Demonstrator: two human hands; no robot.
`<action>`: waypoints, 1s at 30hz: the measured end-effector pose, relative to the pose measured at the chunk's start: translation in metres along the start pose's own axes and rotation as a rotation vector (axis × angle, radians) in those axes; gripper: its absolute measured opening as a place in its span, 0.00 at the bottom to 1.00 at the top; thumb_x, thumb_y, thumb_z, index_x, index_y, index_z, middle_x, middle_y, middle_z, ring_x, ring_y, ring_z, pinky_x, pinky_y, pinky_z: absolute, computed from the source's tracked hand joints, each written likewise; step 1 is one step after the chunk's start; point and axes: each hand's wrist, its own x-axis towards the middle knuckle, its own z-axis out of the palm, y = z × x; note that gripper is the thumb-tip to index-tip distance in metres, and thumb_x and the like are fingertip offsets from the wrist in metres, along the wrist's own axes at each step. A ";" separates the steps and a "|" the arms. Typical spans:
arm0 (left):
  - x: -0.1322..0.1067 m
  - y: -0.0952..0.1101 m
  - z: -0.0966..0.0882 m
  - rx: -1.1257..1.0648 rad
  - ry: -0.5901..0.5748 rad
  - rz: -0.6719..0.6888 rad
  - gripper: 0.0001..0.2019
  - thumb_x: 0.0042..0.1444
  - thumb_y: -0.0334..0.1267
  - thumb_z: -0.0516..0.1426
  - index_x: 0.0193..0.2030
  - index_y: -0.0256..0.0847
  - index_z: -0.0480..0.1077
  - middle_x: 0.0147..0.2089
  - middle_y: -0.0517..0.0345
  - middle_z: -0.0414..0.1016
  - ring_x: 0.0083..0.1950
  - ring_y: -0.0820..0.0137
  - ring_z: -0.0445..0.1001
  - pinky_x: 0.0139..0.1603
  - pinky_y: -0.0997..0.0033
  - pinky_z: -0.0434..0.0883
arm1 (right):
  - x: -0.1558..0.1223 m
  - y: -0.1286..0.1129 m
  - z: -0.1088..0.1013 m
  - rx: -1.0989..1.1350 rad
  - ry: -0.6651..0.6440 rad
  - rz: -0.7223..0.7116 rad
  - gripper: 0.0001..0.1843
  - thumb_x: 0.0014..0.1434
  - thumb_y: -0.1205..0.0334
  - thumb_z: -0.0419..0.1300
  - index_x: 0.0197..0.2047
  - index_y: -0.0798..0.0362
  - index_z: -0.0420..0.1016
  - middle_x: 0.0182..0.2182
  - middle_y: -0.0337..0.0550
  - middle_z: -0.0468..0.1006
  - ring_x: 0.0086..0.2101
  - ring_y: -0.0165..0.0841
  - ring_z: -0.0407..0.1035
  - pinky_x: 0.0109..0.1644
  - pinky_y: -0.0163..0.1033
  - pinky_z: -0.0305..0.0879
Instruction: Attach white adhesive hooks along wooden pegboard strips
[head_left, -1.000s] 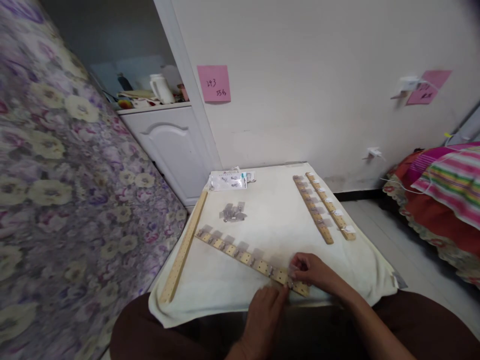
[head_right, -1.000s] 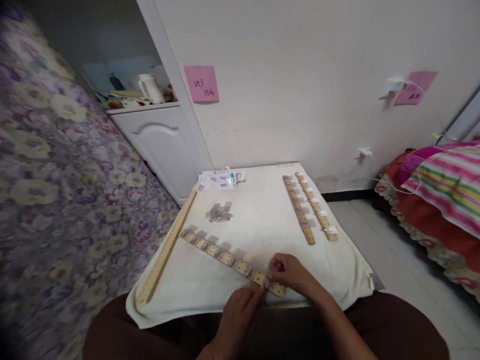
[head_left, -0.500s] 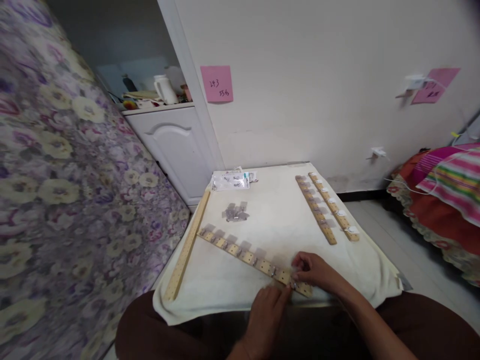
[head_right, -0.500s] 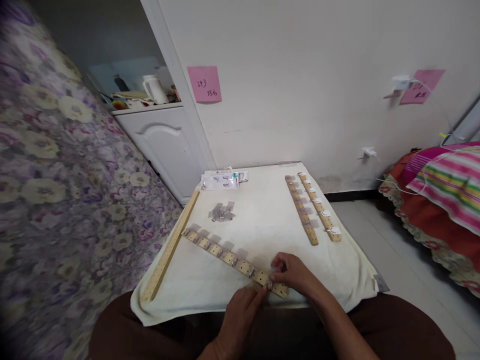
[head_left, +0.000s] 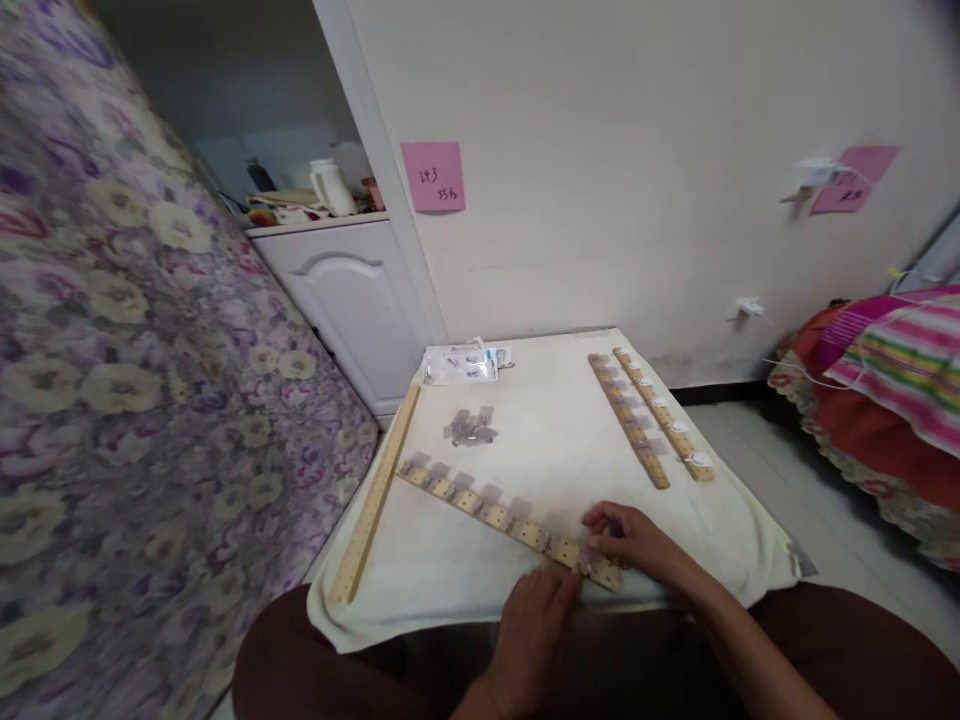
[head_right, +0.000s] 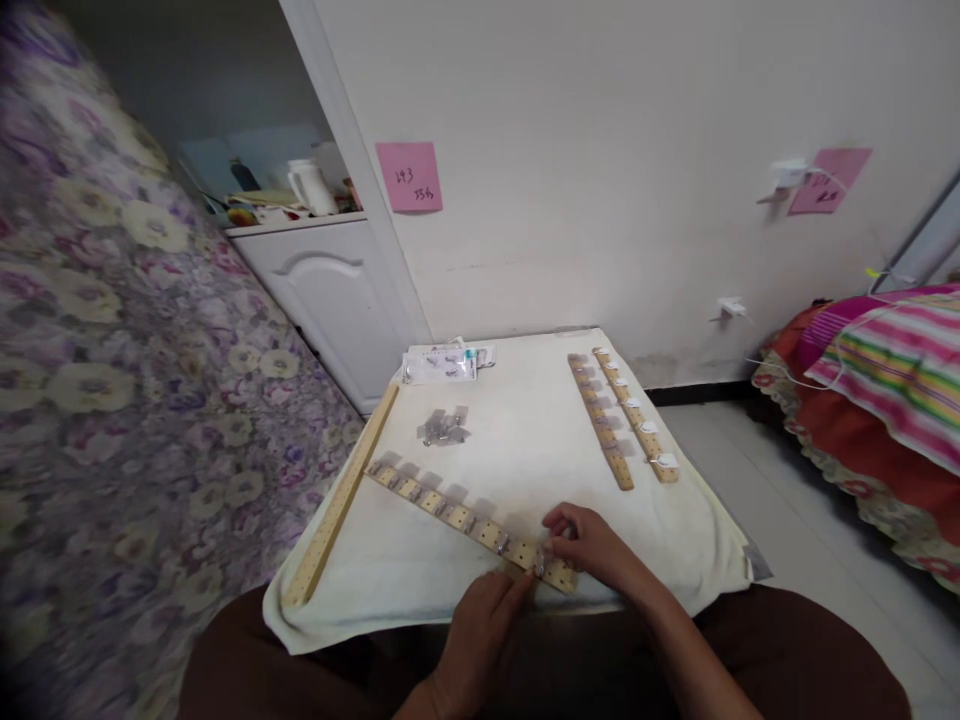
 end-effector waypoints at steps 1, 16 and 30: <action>0.000 0.000 0.000 -0.009 0.008 0.000 0.28 0.54 0.26 0.49 0.63 0.43 0.54 0.43 0.51 0.69 0.42 0.61 0.66 0.40 0.58 0.69 | -0.002 0.000 -0.004 -0.018 0.030 -0.012 0.14 0.49 0.59 0.60 0.40 0.55 0.69 0.28 0.35 0.68 0.23 0.27 0.61 0.24 0.32 0.56; -0.022 -0.021 -0.002 -0.113 0.231 0.072 0.27 0.58 0.25 0.46 0.64 0.44 0.52 0.48 0.50 0.70 0.47 0.67 0.70 0.47 0.64 0.72 | -0.054 0.026 0.026 -0.547 0.377 -0.132 0.15 0.44 0.58 0.64 0.37 0.49 0.69 0.37 0.39 0.69 0.36 0.34 0.66 0.40 0.38 0.62; -0.046 -0.096 -0.046 -0.163 0.480 -0.317 0.14 0.62 0.37 0.47 0.52 0.41 0.64 0.43 0.54 0.71 0.45 0.69 0.72 0.46 0.68 0.72 | -0.045 0.041 0.044 -0.041 0.377 -0.043 0.12 0.41 0.60 0.65 0.30 0.50 0.67 0.24 0.34 0.70 0.25 0.30 0.65 0.30 0.35 0.59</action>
